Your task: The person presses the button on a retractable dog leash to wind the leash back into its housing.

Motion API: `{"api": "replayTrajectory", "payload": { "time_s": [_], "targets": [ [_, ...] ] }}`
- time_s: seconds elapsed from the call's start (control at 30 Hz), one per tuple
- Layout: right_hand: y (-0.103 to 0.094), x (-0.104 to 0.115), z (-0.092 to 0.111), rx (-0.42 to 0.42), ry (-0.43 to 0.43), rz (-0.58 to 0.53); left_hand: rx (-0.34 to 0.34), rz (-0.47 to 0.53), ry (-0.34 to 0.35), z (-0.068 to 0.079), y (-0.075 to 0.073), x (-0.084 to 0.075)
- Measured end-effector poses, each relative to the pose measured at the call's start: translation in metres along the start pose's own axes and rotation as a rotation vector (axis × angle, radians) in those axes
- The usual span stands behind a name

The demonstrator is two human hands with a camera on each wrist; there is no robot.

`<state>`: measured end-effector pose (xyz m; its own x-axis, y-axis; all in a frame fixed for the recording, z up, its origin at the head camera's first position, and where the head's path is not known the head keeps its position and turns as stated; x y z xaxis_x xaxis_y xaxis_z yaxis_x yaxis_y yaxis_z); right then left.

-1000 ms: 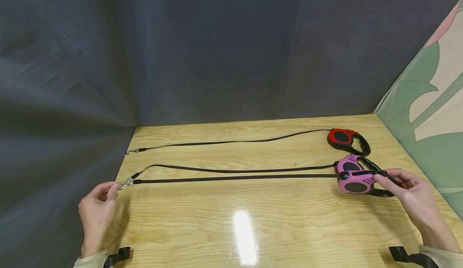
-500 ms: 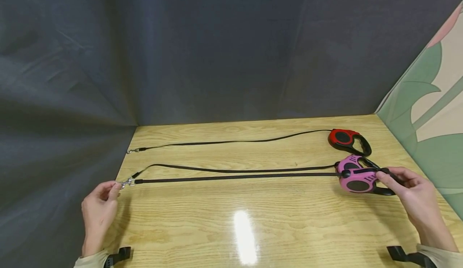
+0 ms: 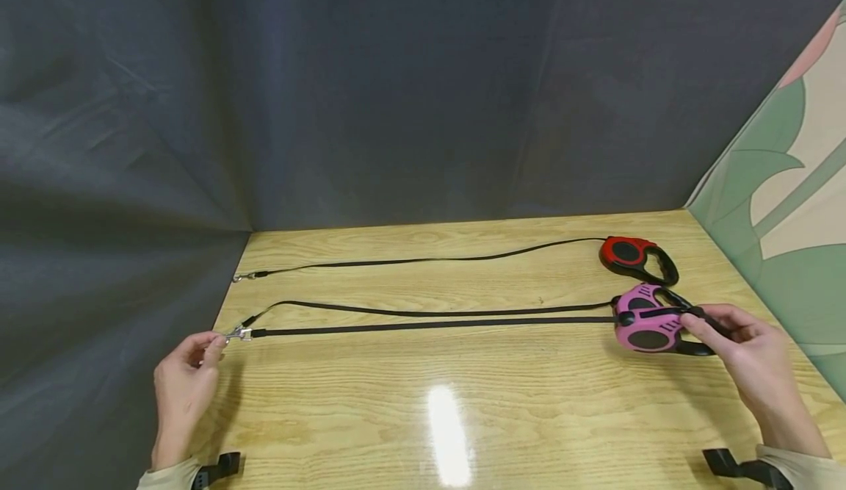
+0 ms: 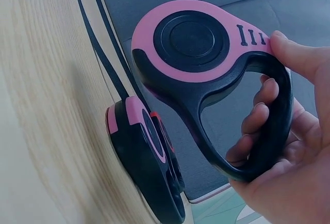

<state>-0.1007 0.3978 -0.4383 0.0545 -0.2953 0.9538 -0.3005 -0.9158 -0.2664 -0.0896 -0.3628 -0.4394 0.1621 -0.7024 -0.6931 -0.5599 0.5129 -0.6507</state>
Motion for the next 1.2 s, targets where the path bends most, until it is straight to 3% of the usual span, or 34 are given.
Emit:
{"api": "replayTrajectory", "payload": {
  "time_s": [0.7,1.2],
  "targets": [
    [0.0033,0.0012,0.0004,0.002,0.031,0.106,0.041,-0.017,0.017,0.0002,0.0030,0.0004],
    [0.0083,0.0037,0.0004,0.014,0.006,0.051,0.081,-0.006,0.050,0.0016,0.0039,-0.0039]
  ]
}}
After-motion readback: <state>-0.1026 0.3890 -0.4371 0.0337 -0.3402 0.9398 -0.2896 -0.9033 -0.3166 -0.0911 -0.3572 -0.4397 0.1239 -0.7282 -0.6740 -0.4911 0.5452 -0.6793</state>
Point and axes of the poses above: each hand's wrist, its own z-axis away from the middle knuckle, its own y-axis out of the palm, x = y × z, the point moved 4 cm from there along -z, towards the middle knuckle, and after that the axes turned 3 degrees about -y, right-handed, at the moved point
